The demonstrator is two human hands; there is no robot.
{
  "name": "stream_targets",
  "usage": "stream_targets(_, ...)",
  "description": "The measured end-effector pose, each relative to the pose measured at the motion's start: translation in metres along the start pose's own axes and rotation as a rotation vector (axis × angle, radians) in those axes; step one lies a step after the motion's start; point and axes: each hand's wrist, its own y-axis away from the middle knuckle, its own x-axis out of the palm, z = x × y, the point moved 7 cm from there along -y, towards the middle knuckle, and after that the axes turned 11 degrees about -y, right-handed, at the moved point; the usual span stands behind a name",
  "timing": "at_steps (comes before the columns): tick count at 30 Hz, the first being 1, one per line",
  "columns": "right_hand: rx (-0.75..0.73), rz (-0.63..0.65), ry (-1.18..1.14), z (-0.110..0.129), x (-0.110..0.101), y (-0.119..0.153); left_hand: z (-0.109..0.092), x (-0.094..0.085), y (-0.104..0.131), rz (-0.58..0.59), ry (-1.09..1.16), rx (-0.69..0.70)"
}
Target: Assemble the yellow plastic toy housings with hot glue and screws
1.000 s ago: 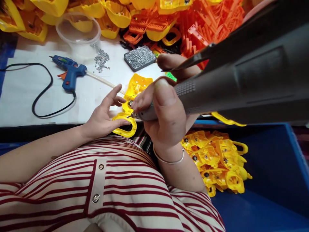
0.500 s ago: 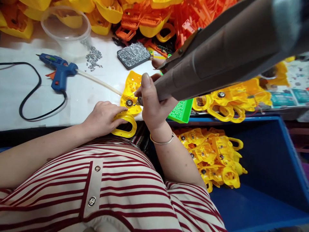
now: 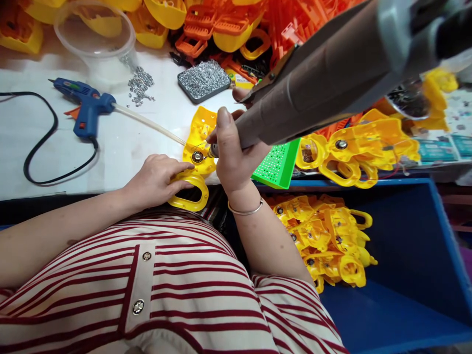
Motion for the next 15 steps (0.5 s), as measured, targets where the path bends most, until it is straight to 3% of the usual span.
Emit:
stream_targets(5, -0.201, -0.100, -0.073, -0.003, -0.010, -0.007, 0.001, 0.001, -0.001, 0.002, 0.013, -0.007)
stream_targets(15, -0.215, -0.076, -0.065, -0.001, 0.000, -0.011, 0.001, 0.000, -0.001, -0.005, 0.030, -0.014)
